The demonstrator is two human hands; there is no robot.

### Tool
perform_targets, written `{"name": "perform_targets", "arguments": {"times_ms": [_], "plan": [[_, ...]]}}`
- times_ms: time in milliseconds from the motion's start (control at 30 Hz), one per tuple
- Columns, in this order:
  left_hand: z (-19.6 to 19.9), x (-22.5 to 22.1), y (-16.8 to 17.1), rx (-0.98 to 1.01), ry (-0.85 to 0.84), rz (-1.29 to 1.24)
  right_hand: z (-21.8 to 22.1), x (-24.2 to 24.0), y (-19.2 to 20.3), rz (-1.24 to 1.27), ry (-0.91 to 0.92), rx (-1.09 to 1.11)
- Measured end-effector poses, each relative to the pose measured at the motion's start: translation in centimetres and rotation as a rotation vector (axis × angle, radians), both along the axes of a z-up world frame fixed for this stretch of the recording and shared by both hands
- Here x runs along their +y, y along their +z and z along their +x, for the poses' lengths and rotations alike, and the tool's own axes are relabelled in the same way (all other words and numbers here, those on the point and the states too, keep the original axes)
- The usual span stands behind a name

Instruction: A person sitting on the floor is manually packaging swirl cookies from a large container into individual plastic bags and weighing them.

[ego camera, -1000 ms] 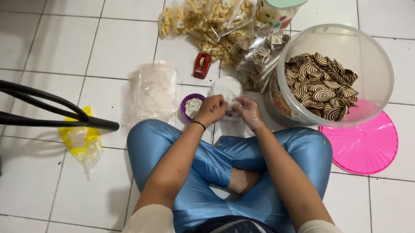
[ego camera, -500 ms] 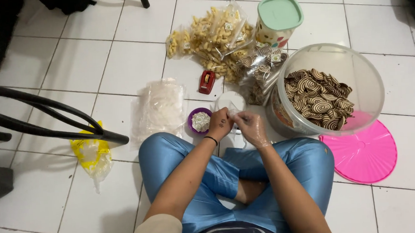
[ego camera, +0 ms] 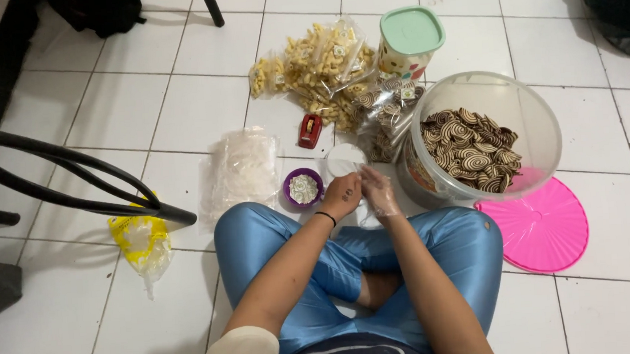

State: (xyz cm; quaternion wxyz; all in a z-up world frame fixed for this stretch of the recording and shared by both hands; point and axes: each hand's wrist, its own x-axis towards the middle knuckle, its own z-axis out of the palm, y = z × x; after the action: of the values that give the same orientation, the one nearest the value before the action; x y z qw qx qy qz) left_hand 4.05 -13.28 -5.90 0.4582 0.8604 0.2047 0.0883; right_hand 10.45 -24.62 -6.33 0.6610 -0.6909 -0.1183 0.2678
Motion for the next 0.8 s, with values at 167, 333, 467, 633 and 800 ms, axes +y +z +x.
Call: {"name": "perform_targets", "arguments": {"times_ms": [167, 333, 467, 633, 800], "plan": [[-0.3, 0.4, -0.2, -0.010, -0.045, 0.093, 1.0, -0.4, -3.1, -0.321, 0.031, -0.389], [-1.2, 0.7, 1.4, 0.006, -0.085, 0.175, 1.6, -0.8, -3.3, -0.397, 0.155, -0.256], [-1.7, 0.5, 1.4, 0.053, -0.131, 0.303, 2.0, -0.5, -6.7, 0.088, 0.020, 0.201], [-2.2, 0.0, 3.3, 0.018, -0.124, 0.287, 3.0, -0.1, -9.0, 0.248, -0.075, 0.400], [-3.2, -0.7, 3.4, 0.013, -0.144, 0.408, 1.8, -0.7, -5.9, -0.202, 0.251, -0.141]]}}
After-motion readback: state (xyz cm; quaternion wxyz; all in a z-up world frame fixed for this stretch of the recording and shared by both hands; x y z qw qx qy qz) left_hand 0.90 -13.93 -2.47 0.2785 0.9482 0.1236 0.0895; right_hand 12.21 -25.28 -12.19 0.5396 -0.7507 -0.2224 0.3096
